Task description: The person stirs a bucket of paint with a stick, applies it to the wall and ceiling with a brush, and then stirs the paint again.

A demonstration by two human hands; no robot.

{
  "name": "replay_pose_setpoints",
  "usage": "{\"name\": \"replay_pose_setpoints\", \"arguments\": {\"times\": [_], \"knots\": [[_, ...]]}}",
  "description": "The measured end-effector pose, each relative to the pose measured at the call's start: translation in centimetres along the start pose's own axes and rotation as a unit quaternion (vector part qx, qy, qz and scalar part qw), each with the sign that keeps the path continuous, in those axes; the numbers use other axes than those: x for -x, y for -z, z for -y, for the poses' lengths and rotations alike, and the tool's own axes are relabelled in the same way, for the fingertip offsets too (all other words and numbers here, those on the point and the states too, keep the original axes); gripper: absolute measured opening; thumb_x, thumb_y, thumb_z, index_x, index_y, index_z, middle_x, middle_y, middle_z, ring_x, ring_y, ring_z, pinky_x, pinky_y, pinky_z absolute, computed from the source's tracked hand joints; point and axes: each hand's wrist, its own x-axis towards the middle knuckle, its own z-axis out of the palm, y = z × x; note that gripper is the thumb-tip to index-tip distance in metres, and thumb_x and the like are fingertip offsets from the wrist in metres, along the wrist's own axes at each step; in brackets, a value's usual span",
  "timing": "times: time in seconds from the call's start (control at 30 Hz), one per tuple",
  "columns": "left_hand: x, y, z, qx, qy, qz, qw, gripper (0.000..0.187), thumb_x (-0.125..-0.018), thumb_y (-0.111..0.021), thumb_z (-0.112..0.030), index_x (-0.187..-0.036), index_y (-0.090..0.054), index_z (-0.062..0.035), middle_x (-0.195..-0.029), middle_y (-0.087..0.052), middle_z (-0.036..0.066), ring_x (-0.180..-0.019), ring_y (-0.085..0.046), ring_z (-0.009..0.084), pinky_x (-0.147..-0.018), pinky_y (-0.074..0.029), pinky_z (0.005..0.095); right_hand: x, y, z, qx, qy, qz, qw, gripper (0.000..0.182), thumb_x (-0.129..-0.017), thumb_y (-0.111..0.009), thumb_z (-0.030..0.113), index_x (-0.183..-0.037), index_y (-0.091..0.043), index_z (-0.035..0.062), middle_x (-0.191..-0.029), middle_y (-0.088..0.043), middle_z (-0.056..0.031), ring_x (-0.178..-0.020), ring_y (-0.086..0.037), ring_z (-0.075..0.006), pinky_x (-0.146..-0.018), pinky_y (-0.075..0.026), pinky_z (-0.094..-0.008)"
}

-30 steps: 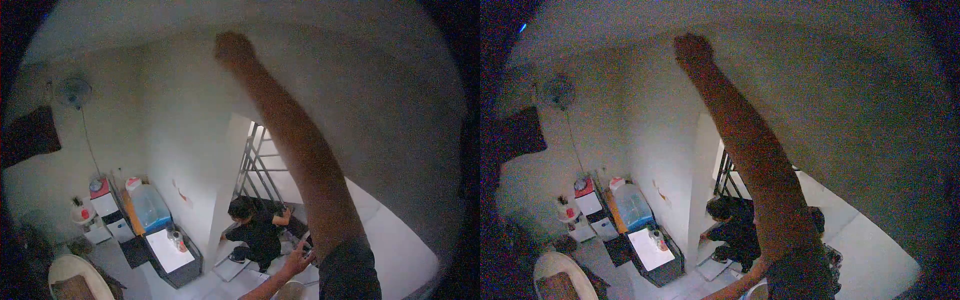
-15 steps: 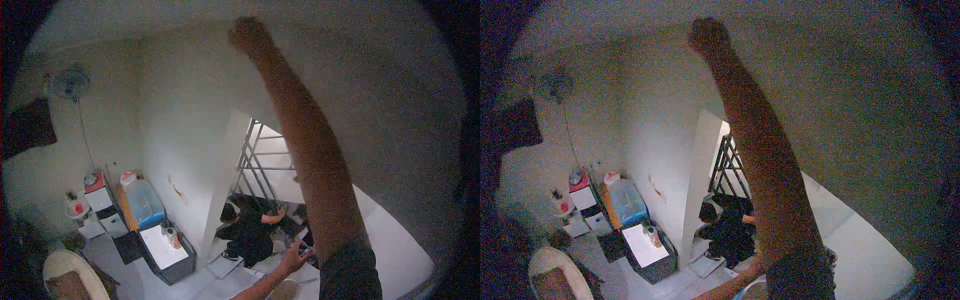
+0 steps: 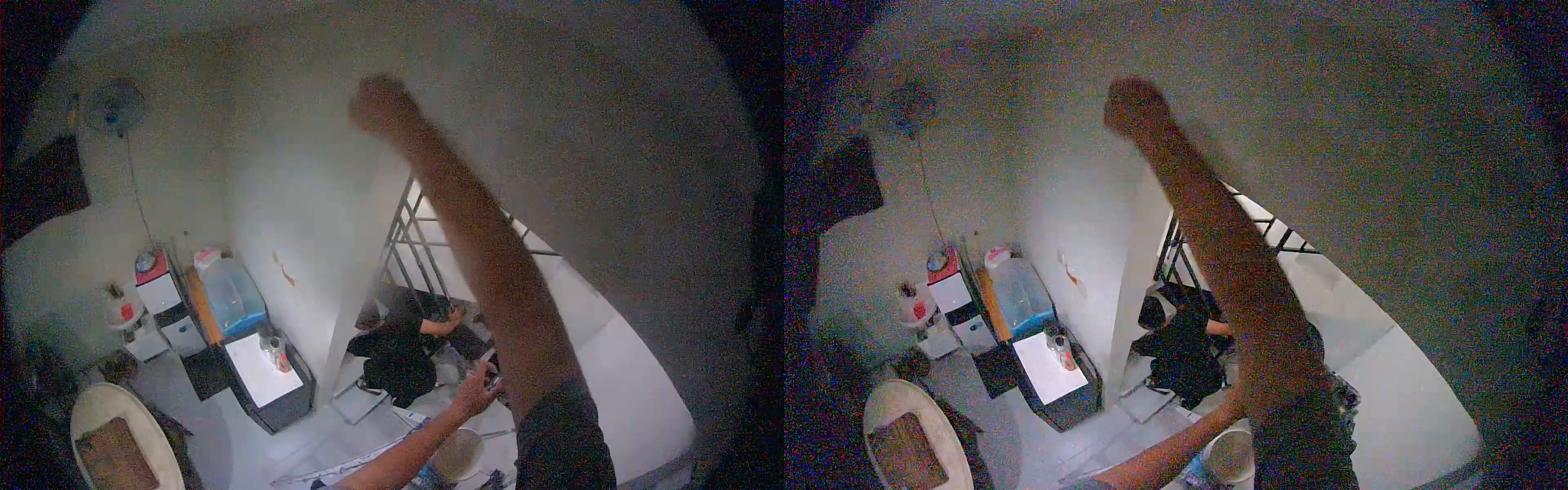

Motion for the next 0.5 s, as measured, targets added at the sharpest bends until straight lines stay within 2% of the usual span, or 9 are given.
{"name": "replay_pose_setpoints", "arguments": {"times": [0.03,0.07,0.13,0.17,0.23,0.27,0.33,0.43,0.5], "knots": [[-0.6,0.0,0.0,-0.114,0.035,0.023,0.993,0.063,-0.086,-0.062,-0.044,-0.126,-0.04,-0.0008,-0.108,-0.06,0.025,-0.09,-0.062,0.0412,-0.08,-0.048,0.0492,-1.3,2.4,-0.9,0.041,0.013,-0.085,0.995,0.038,-0.086,-0.053,0.03,-0.096,-0.064,-0.0057,-0.097,-0.064,-0.028,-0.09,-0.064,-0.0395,-0.082,-0.052,-0.0488],[-1.0,-0.5,0.8,-0.109,0.04,0.022,0.993,0.063,-0.086,-0.062,-0.044,-0.126,-0.04,-0.0008,-0.108,-0.06,0.025,-0.09,-0.062,0.0412,-0.08,-0.048,0.0492,-1.9,3.7,-2.1,0.077,0.024,-0.168,0.983,0.04,-0.087,-0.054,0.033,-0.096,-0.063,-0.005,-0.096,-0.064,-0.0279,-0.09,-0.064,-0.0393,-0.082,-0.052,-0.0495],[-0.8,-1.2,2.3,-0.046,-0.034,-0.027,0.998,0.063,-0.085,-0.062,-0.05,-0.122,-0.042,-0.0027,-0.101,-0.061,0.026,-0.09,-0.062,0.0415,-0.078,-0.047,0.0493,-3.7,5.5,-5.1,0.139,-0.021,-0.186,0.972,0.04,-0.086,-0.055,0.035,-0.096,-0.062,-0.0039,-0.096,-0.065,-0.0263,-0.09,-0.065,-0.0379,-0.083,-0.051,-0.0507],[-0.6,-0.6,1.3,-0.011,-0.021,-0.014,1.0,0.06,-0.085,-0.061,-0.052,-0.118,-0.043,-0.0055,-0.099,-0.061,0.026,-0.092,-0.061,0.0422,-0.078,-0.047,0.0494,-2.8,5.1,-6.0,0.131,-0.025,-0.175,0.975,0.04,-0.086,-0.055,0.035,-0.096,-0.062,-0.0039,-0.096,-0.065,-0.0263,-0.09,-0.065,-0.0379,-0.083,-0.051,-0.0507],[-0.7,-1.9,2.7,-0.117,-0.041,-0.11,0.986,0.059,-0.084,-0.061,-0.053,-0.114,-0.044,-0.006,-0.093,-0.062,0.024,-0.089,-0.06,0.0414,-0.077,-0.046,0.0492,-0.5,3.6,-6.7,0.168,0.021,-0.106,0.98,0.039,-0.086,-0.055,0.034,-0.094,-0.062,-0.0034,-0.095,-0.065,-0.0253,-0.088,-0.065,-0.037,-0.083,-0.052,-0.0498],[-0.4,-1.9,3.1,-0.1,-0.023,-0.085,0.991,0.06,-0.084,-0.062,-0.054,-0.114,-0.044,-0.0052,-0.094,-0.061,0.023,-0.088,-0.059,0.0412,-0.077,-0.046,0.0488,1.3,2.1,-6.2,0.161,0.012,-0.093,0.983,0.039,-0.086,-0.055,0.034,-0.094,-0.062,-0.0034,-0.095,-0.065,-0.0253,-0.088,-0.065,-0.037,-0.083,-0.052,-0.0498],[-0.5,-0.2,0.5,-0.066,0.059,0.022,0.996,0.063,-0.083,-0.062,-0.055,-0.114,-0.043,-0.0032,-0.094,-0.059,0.021,-0.084,-0.058,0.0387,-0.08,-0.046,0.0467,4.7,0.1,-3.4,0.177,0.112,0.0,0.978,0.037,-0.086,-0.056,0.032,-0.095,-0.062,-0.0037,-0.096,-0.065,-0.025,-0.087,-0.065,-0.037,-0.084,-0.052,-0.0482],[-0.7,-0.4,0.0,-0.023,-0.01,-0.027,0.999,0.064,-0.083,-0.063,-0.054,-0.116,-0.043,-0.0031,-0.092,-0.059,0.021,-0.081,-0.059,0.0368,-0.079,-0.047,0.0457,3.9,0.3,-1.5,0.137,0.062,0.045,0.988,0.034,-0.087,-0.054,0.027,-0.096,-0.061,-0.0046,-0.097,-0.065,-0.0247,-0.088,-0.065,-0.0371,-0.085,-0.052,-0.0479],[-0.3,-1.0,-0.3,-0.026,-0.03,-0.08,0.996,0.063,-0.084,-0.063,-0.052,-0.118,-0.043,-0.0025,-0.088,-0.061,0.022,-0.077,-0.06,0.0368,-0.074,-0.048,0.0461,2.0,2.4,-2.7,0.145,0.082,-0.019,0.986,0.031,-0.087,-0.056,0.025,-0.099,-0.063,-0.0017,-0.094,-0.066,-0.022,-0.088,-0.065,-0.035,-0.083,-0.051,-0.0459]]}}
